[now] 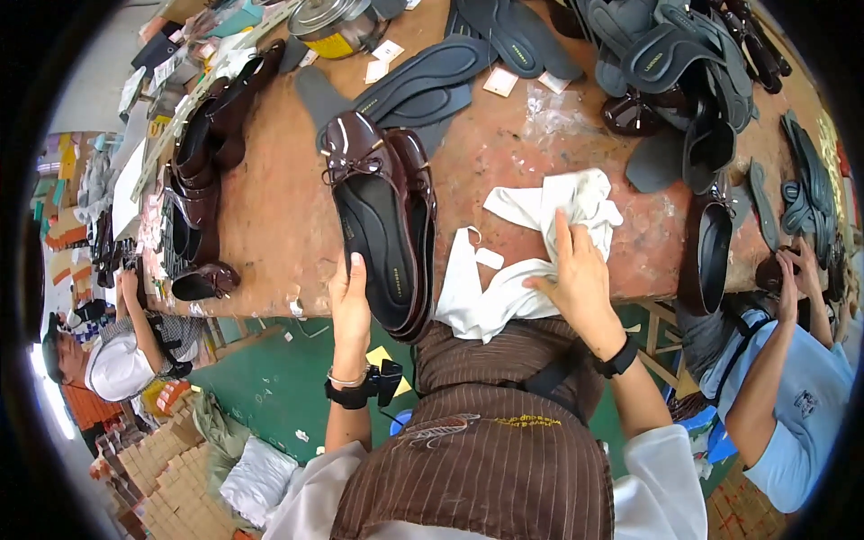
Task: Cleaning and labeling finished shoes at a workbench in a manufacturing environment.
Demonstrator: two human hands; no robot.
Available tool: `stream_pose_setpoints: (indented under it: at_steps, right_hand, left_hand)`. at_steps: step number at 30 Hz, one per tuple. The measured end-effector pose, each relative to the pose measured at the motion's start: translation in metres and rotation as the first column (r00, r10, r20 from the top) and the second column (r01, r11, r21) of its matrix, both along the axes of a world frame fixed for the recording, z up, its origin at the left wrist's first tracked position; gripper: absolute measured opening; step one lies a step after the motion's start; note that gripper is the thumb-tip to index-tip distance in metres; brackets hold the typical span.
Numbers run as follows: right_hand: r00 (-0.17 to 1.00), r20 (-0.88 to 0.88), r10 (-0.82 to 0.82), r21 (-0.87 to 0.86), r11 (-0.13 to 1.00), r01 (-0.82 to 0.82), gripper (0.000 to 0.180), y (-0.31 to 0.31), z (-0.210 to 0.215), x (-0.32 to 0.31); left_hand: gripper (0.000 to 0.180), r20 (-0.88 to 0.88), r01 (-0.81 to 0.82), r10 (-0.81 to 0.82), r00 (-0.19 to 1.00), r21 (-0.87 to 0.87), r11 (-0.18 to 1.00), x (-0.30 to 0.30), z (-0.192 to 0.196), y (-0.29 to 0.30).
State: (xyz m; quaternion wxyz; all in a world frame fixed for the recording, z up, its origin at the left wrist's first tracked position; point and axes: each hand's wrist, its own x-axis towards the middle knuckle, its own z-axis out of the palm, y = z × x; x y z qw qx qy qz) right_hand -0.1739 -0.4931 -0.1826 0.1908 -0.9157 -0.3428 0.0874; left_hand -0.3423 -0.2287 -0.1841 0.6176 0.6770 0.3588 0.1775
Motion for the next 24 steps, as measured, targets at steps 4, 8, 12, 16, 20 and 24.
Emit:
stream_pose_setpoints:
  at_steps: [4, 8, 12, 16, 20, 24]
  right_hand:
    - [0.992, -0.048, 0.117, 0.085, 0.990, -0.113, 0.040, -0.012, -0.011, 0.002]
    - [0.968, -0.252, -0.006, 0.330, 0.939, 0.092, 0.023, -0.010, 0.014, 0.009]
    - [0.534, -0.845, -0.035, 0.467, 0.439, 0.767, 0.030, -0.029, 0.000, 0.023]
    - [0.221, -0.702, 0.677, 0.380, 0.093, 0.920, 0.046, -0.042, 0.007, 0.054]
    - [0.937, 0.020, -0.348, 0.719, 0.656, 0.229, 0.042, 0.001, 0.073, 0.040]
    - [0.926, 0.330, -0.182, 0.599, 0.799, -0.057, 0.032, 0.112, 0.100, 0.033]
  left_hand:
    - [0.052, 0.099, -0.386, 0.440, 0.892, -0.338, 0.858, 0.006, 0.050, 0.001]
    - [0.039, 0.305, -0.402, 0.418, 0.856, -0.117, 0.908, -0.009, 0.078, 0.056]
    - [0.033, 0.202, -0.384, 0.379, 0.903, -0.016, 0.923, -0.038, 0.066, 0.094]
    - [0.040, 0.141, -0.248, 0.307, 0.941, -0.330, 0.911, -0.038, 0.074, 0.056]
    - [0.055, 0.094, 0.103, -0.082, 0.992, -0.241, 0.965, -0.005, 0.083, 0.014]
    - [0.035, -0.035, 0.194, -0.192, 0.981, 0.075, 0.978, 0.017, 0.091, -0.024]
